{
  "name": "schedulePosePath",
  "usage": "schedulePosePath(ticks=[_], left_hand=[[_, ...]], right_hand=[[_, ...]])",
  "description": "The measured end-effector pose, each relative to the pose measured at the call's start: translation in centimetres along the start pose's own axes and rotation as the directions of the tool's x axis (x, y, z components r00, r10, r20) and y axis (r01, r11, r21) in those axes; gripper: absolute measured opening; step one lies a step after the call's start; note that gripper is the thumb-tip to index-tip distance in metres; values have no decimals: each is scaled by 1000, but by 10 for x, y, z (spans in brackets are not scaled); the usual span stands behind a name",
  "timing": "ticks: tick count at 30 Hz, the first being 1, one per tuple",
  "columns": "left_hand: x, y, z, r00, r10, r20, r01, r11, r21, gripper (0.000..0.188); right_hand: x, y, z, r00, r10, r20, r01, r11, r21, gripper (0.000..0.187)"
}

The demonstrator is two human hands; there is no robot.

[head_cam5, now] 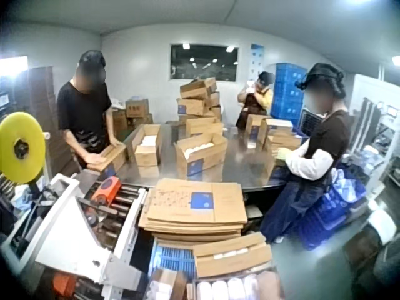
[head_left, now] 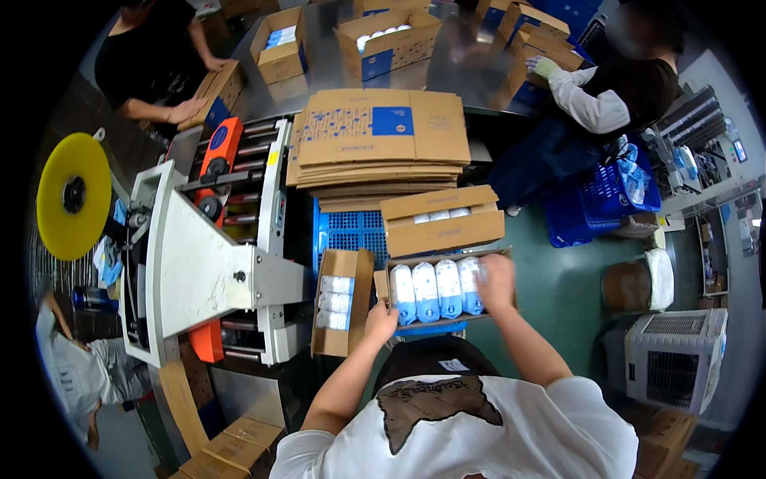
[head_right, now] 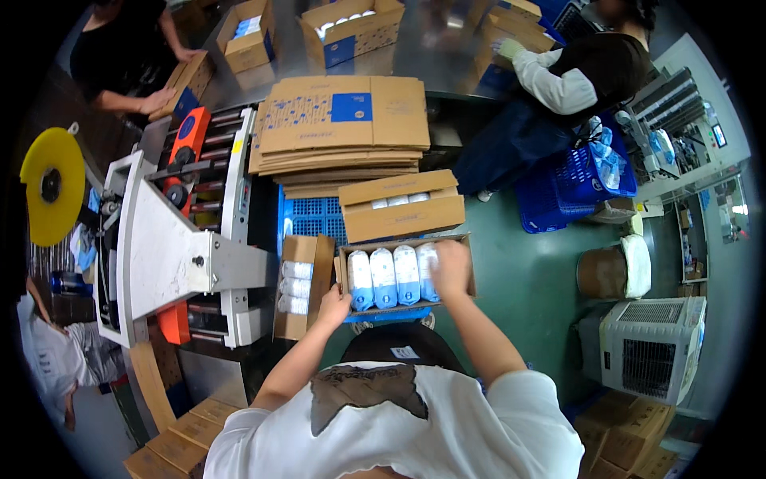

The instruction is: The person packs multiple wrapped items from a larger container into a smaller cardboard box by hand at a workstation.

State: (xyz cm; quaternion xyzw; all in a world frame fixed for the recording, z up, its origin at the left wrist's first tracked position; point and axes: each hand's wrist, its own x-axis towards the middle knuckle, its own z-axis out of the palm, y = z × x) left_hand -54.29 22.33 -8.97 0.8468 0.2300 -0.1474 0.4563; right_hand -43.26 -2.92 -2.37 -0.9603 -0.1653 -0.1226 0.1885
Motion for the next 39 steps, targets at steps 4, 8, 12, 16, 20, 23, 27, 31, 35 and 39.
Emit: schedulePosePath(ticks=[4,8,12,16,20,23,27,31,35,39], left_hand=[[8,21,-1,999,-47,28,44,996,81,37],[16,37,5,997,-78,-20,80,979,188,34],[15,19,9,994,-52,-99,73,972,225,32],[-9,26,0,986,51,-159,-29,990,141,31],[-67,86,-58,986,-120,-119,100,982,-162,28],[-106,200,-113,959,-241,-151,176,919,-352,25],[-94,283,-155,969,-71,-236,-38,903,-429,24],[-45,310,-162,913,65,-404,-246,876,-415,25],[35,319,-156,887,31,-461,-306,787,-536,25],[139,325,-154,893,-64,-445,-290,675,-678,28]], right_hand=[[-21,89,-29,826,535,177,-551,832,60,38],[-33,130,7,677,560,477,-633,774,-8,40],[-19,121,20,649,519,556,-528,834,-160,31],[-6,164,-9,598,369,712,-561,827,43,28],[38,177,-53,577,123,807,-580,758,299,28],[81,163,-105,545,5,838,-664,613,428,25],[151,157,-129,716,-96,691,-614,384,689,20],[245,157,-114,835,-9,550,-501,400,768,19],[368,169,-64,901,-45,431,-376,412,830,22],[515,181,-13,876,-15,482,-310,748,586,22]])
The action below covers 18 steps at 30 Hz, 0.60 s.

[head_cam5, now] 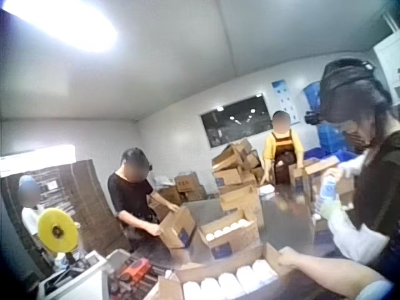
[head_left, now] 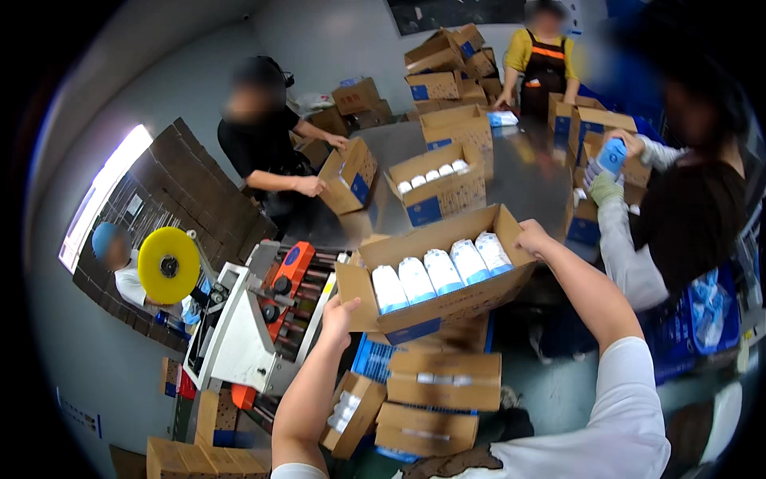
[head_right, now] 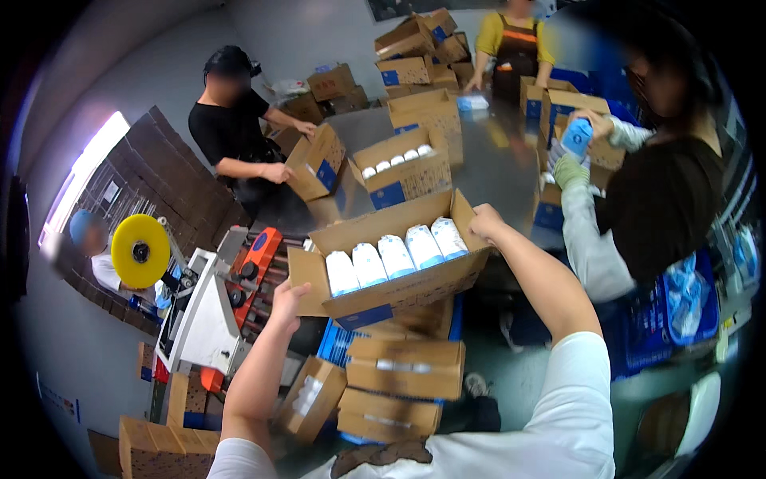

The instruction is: The person packs multiple wrapped items from a larger container into a smaller cardboard box by hand at a workstation.

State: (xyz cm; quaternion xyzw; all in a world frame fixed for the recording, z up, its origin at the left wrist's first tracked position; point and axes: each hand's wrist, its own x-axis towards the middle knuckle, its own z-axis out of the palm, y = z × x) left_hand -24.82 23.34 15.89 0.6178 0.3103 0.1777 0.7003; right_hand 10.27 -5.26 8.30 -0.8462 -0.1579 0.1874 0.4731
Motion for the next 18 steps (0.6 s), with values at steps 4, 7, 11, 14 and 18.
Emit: schedulePosePath(ticks=[4,7,11,14,18], left_hand=[[113,-3,53,985,122,-123,-98,978,185,30],[210,-5,59,968,207,-143,-103,845,525,37],[295,-9,91,886,394,-244,-315,898,306,39],[279,-47,106,753,594,-281,-422,765,487,35],[142,-86,86,873,460,161,-437,594,676,22]], right_hand=[[128,-51,-32,996,-58,-63,45,979,-198,24],[192,-39,-2,995,-62,-76,74,983,165,23],[243,13,28,986,94,-139,12,787,617,40],[231,20,62,892,354,279,-449,640,623,67],[213,-24,75,828,290,479,-556,319,768,67]])
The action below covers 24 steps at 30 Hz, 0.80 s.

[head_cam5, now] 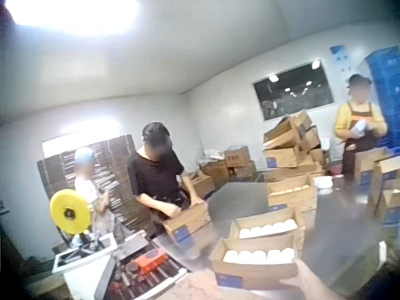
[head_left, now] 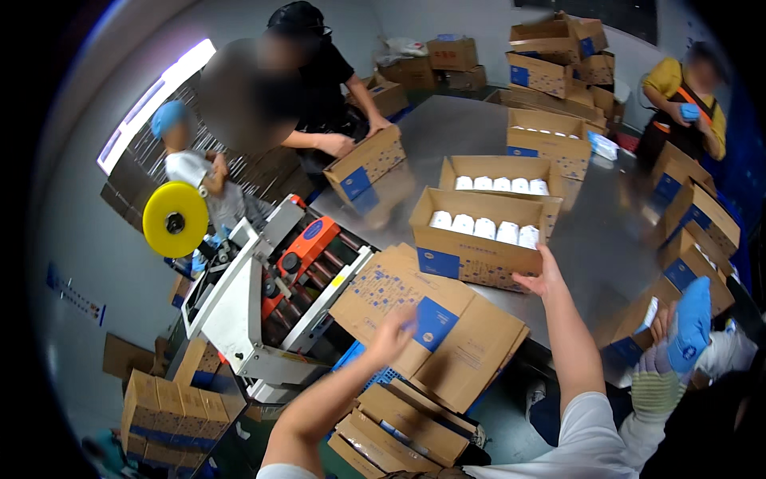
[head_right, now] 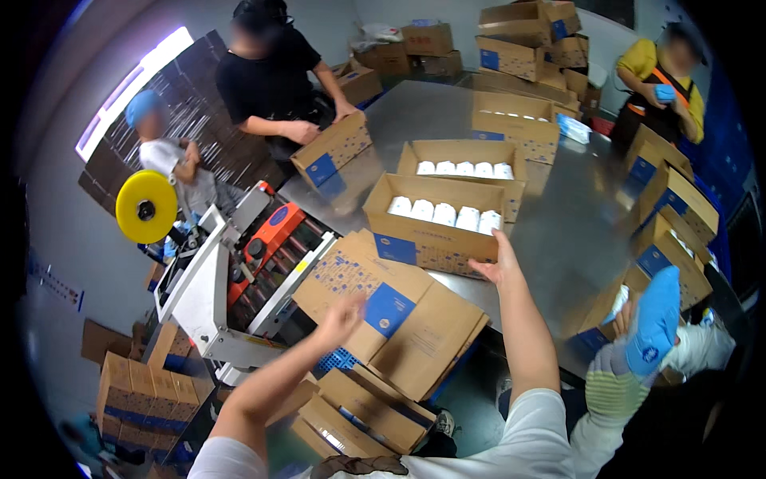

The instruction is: The person packs multiple wrapped items from a larger container into a smaller cardboard box by hand at a workstation.

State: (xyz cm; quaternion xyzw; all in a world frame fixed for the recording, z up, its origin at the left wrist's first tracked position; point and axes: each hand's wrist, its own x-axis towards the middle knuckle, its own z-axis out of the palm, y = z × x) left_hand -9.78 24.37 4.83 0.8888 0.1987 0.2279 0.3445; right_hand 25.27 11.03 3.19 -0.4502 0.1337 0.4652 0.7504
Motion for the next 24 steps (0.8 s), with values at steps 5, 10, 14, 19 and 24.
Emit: schedulePosePath(ticks=[5,10,14,19,24], left_hand=[[-237,7,-20,860,-505,-70,508,836,207,24],[-373,24,20,686,-727,33,620,607,497,82],[-403,21,38,577,-817,26,778,559,287,83],[-417,19,20,547,-836,-40,823,529,206,77],[-413,-17,-9,668,-735,-119,744,654,139,74]], right_hand=[[42,29,47,963,-123,-239,193,936,294,52],[89,64,106,953,-239,-189,295,879,374,54],[95,102,103,973,-96,211,43,969,243,96],[-25,203,78,839,23,543,-15,1000,-18,52],[-219,307,9,639,523,564,17,723,-690,29]])
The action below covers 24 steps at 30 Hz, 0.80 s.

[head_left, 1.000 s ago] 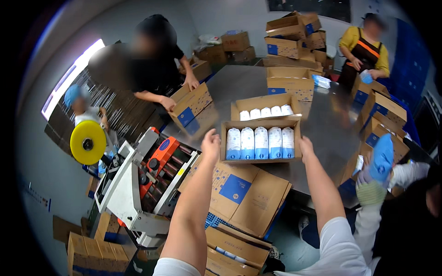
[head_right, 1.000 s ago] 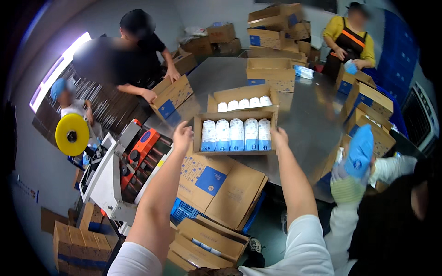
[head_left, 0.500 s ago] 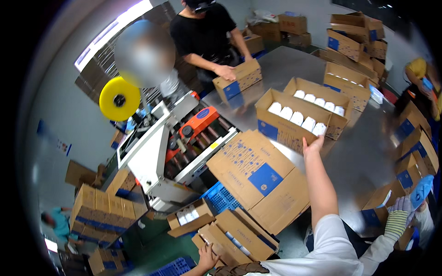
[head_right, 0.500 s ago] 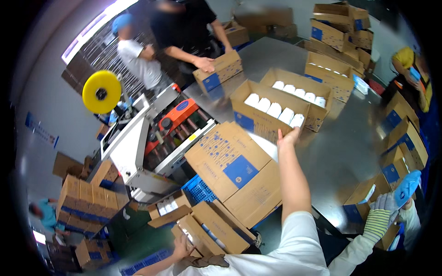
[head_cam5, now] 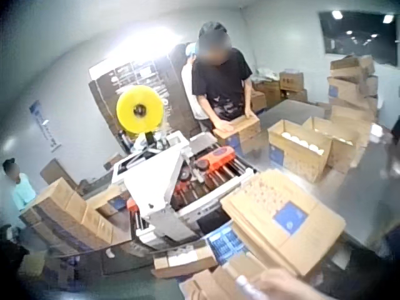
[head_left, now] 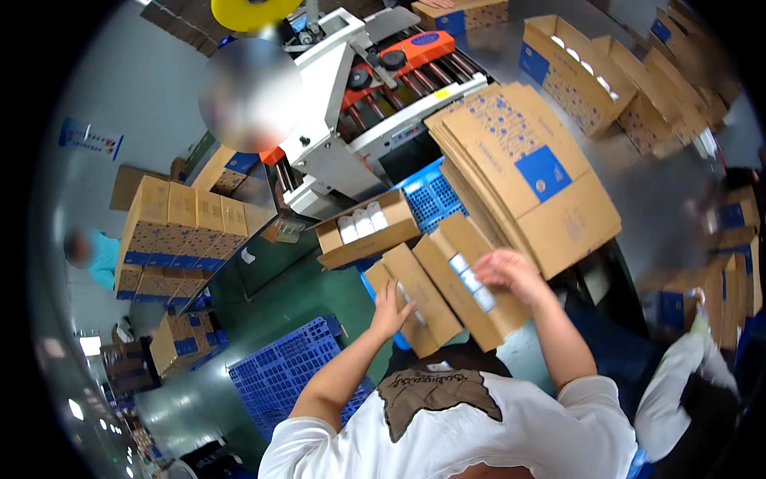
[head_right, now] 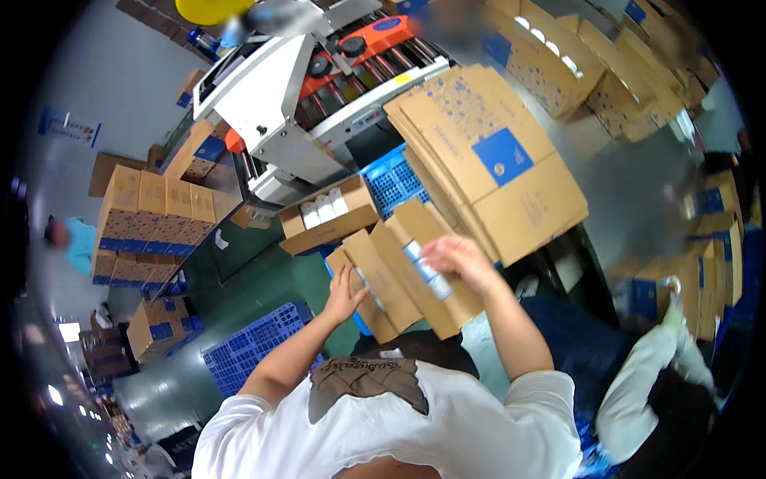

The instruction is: The person packs multiple wrapped items from a larger container into a smaller cardboard box by hand at a workstation.

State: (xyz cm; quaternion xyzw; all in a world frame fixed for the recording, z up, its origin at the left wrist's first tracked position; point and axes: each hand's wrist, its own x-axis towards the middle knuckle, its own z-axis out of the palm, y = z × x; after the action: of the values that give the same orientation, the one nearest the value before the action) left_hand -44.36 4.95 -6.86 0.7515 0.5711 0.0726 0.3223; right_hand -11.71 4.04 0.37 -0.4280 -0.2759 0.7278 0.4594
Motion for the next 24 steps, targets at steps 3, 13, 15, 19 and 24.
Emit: schedulePosePath(ticks=[3,13,15,19,24], left_hand=[[22,-19,-6,998,46,36,-41,992,-118,74],[48,-44,5,960,276,51,-240,901,-361,70],[41,-63,16,981,188,48,-159,921,-355,65],[20,-123,17,983,-75,166,104,980,-170,61],[-25,-185,0,911,-261,320,209,960,188,57]], right_hand=[[-28,106,48,873,-463,-153,51,399,-915,41],[-77,165,145,756,-460,-465,-561,-92,-823,28],[-84,167,157,638,-697,-328,-555,-121,-823,37],[-92,196,175,790,-600,-126,-193,-50,-980,41],[-37,311,155,872,-283,-399,-291,355,-888,45]])
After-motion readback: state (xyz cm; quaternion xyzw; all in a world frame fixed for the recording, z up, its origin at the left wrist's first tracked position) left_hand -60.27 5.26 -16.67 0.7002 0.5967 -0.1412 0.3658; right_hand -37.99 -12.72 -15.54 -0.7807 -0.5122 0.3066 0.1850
